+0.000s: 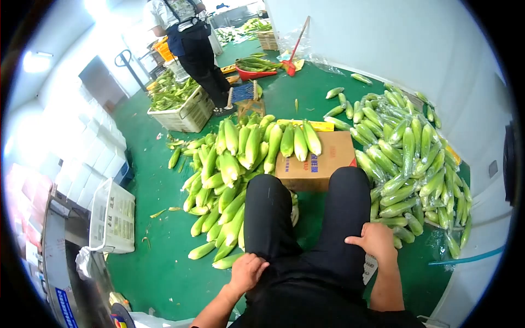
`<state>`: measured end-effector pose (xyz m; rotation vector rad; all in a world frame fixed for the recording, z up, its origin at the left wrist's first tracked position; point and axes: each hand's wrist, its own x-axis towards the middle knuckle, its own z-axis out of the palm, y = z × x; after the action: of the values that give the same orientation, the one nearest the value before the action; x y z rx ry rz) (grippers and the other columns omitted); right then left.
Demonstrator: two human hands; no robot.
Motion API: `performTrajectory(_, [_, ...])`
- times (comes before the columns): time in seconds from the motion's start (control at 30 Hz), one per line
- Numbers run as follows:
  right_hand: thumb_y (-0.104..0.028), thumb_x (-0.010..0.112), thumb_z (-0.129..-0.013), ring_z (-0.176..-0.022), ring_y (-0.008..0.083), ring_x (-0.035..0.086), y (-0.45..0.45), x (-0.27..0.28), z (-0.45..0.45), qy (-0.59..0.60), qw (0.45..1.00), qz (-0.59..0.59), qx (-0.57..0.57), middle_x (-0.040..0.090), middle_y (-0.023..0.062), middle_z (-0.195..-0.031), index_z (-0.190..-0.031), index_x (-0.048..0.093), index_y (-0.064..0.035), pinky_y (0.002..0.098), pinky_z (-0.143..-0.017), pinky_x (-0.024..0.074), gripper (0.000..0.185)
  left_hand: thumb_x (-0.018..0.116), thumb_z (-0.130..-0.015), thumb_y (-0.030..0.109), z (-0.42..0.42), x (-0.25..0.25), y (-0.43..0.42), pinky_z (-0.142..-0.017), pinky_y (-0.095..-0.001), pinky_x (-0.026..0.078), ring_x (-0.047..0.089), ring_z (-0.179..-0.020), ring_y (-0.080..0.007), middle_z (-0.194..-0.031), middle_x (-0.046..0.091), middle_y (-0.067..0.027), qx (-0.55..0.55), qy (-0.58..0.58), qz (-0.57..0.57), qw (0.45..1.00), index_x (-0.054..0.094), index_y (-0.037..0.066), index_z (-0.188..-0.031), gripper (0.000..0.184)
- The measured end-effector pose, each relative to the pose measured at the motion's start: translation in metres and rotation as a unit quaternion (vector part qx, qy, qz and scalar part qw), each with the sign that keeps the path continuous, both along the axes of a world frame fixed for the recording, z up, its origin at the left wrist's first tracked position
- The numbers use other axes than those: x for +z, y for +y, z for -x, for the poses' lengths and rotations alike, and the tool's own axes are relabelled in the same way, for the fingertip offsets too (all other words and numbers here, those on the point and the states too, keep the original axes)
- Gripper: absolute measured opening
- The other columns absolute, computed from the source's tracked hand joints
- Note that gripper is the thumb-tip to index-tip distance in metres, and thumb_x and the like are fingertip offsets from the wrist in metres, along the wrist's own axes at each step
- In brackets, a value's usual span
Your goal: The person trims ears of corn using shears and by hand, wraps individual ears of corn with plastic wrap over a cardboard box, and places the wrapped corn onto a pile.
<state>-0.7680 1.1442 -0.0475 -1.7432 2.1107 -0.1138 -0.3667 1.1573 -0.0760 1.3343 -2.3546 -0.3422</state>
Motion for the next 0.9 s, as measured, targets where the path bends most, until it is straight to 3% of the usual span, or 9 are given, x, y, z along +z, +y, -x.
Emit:
performTrajectory(0.13, [-0.059, 0.071, -0.084, -0.072, 0.0356, 0.069, 0.004, -0.022, -0.003, 0.088, 0.988, 0.016, 0.128, 0.069, 0.0151, -0.071, -0.072, 0.07, -0.006, 0.0487, -0.064, 0.052, 0.055, 0.071, -0.093, 0.029, -0.028, -0.002, 0.045, -0.062, -0.043, 0.052, 0.063, -0.074, -0.033, -0.077, 0.061, -0.01, -0.035, -0.016, -0.079, 0.996, 0.065, 0.008, -0.082, 0.024])
performTrajectory(0.23, [-0.049, 0.068, -0.09, -0.073, 0.035, 0.071, 0.014, -0.023, -0.017, 0.065, 0.983, 0.065, 0.157, 0.069, 0.0151, -0.071, -0.072, 0.071, -0.0062, 0.0492, -0.065, 0.0527, 0.047, 0.072, -0.091, 0.027, -0.026, -0.011, 0.045, -0.061, -0.0417, 0.052, 0.064, -0.073, -0.0314, -0.079, 0.063, -0.0089, -0.01, -0.046, -0.083, 0.995, 0.066, 0.009, -0.083, 0.021])
performTrajectory(0.33, [-0.035, 0.067, -0.091, -0.072, 0.0389, 0.069, 0.012, -0.023, -0.006, 0.015, 0.983, 0.041, 0.177, 0.069, 0.0178, -0.073, -0.071, 0.069, -0.0058, 0.0506, -0.067, 0.0533, 0.036, 0.071, -0.091, 0.026, -0.004, -0.009, 0.02, -0.061, -0.041, 0.052, 0.065, -0.073, -0.031, -0.082, 0.063, -0.0078, -0.109, -0.103, -0.074, 0.986, 0.067, 0.011, -0.089, 0.016])
performTrajectory(0.4, [-0.026, 0.064, -0.089, -0.073, 0.0416, 0.067, 0.018, -0.027, 0.008, -0.044, 0.982, -0.012, 0.183, 0.068, 0.0194, -0.074, -0.07, 0.066, -0.0047, 0.0513, -0.068, 0.0531, 0.028, 0.07, -0.091, 0.026, 0.018, -0.003, 0.0, -0.066, -0.0424, 0.053, 0.066, -0.078, -0.0331, -0.088, 0.065, -0.0094, -0.148, -0.049, -0.125, 0.98, 0.068, 0.01, -0.097, 0.016])
performTrajectory(0.53, [-0.027, 0.06, -0.091, -0.07, 0.0389, 0.067, 0.05, -0.006, 0.024, -0.135, 0.968, -0.148, 0.15, 0.067, 0.0179, -0.071, -0.074, 0.068, -0.0039, 0.049, -0.066, 0.0518, 0.03, 0.072, -0.089, 0.021, 0.061, 0.012, -0.061, -0.07, -0.0431, 0.052, 0.066, -0.083, -0.0341, -0.09, 0.066, -0.0112, -0.209, 0.051, -0.081, 0.973, 0.069, 0.008, -0.103, 0.019])
performTrajectory(0.63, [-0.034, 0.06, -0.096, -0.07, 0.0356, 0.067, 0.055, 0.034, 0.019, -0.212, 0.947, -0.237, 0.039, 0.066, 0.0162, -0.07, -0.076, 0.07, -0.004, 0.0466, -0.066, 0.0512, 0.037, 0.075, -0.087, 0.019, 0.082, 0.017, -0.096, -0.075, -0.042, 0.051, 0.065, -0.086, -0.0333, -0.09, 0.066, -0.0111, -0.247, 0.102, -0.06, 0.962, 0.069, 0.007, -0.101, 0.019])
performTrajectory(0.7, [-0.047, 0.062, -0.097, -0.071, 0.0325, 0.066, 0.048, 0.054, 0.03, -0.135, 0.949, -0.252, 0.137, 0.068, 0.0139, -0.074, -0.081, 0.072, -0.0072, 0.0442, -0.065, 0.0499, 0.044, 0.077, -0.085, 0.017, 0.085, 0.008, -0.109, -0.081, -0.0417, 0.05, 0.065, -0.092, -0.0327, -0.094, 0.068, -0.0105, -0.266, 0.121, -0.031, 0.956, 0.069, 0.008, -0.102, 0.02])
performTrajectory(0.8, [-0.033, 0.073, -0.092, -0.069, 0.0273, 0.062, 0.034, 0.116, 0.033, -0.196, 0.979, -0.023, 0.043, 0.064, 0.0121, -0.074, -0.08, 0.069, -0.0048, 0.0386, -0.063, 0.0478, 0.031, 0.076, -0.084, 0.011, 0.073, 0.015, -0.122, -0.09, -0.0418, 0.049, 0.065, -0.101, -0.0321, -0.104, 0.07, -0.0109, -0.255, 0.149, -0.03, 0.955, 0.069, 0.007, -0.101, 0.019])
performTrajectory(0.9, [-0.013, 0.073, -0.092, -0.065, 0.0088, 0.054, 0.028, 0.135, 0.043, -0.328, 0.927, 0.136, -0.124, 0.058, -0.0002, -0.07, -0.076, 0.063, -0.0016, 0.0284, -0.059, 0.0442, 0.022, 0.073, -0.083, -0.001, 0.057, 0.01, -0.134, -0.089, -0.0396, 0.049, 0.064, -0.099, -0.0323, -0.101, 0.068, -0.013, -0.189, 0.228, -0.006, 0.955, 0.068, 0.004, -0.097, 0.016])
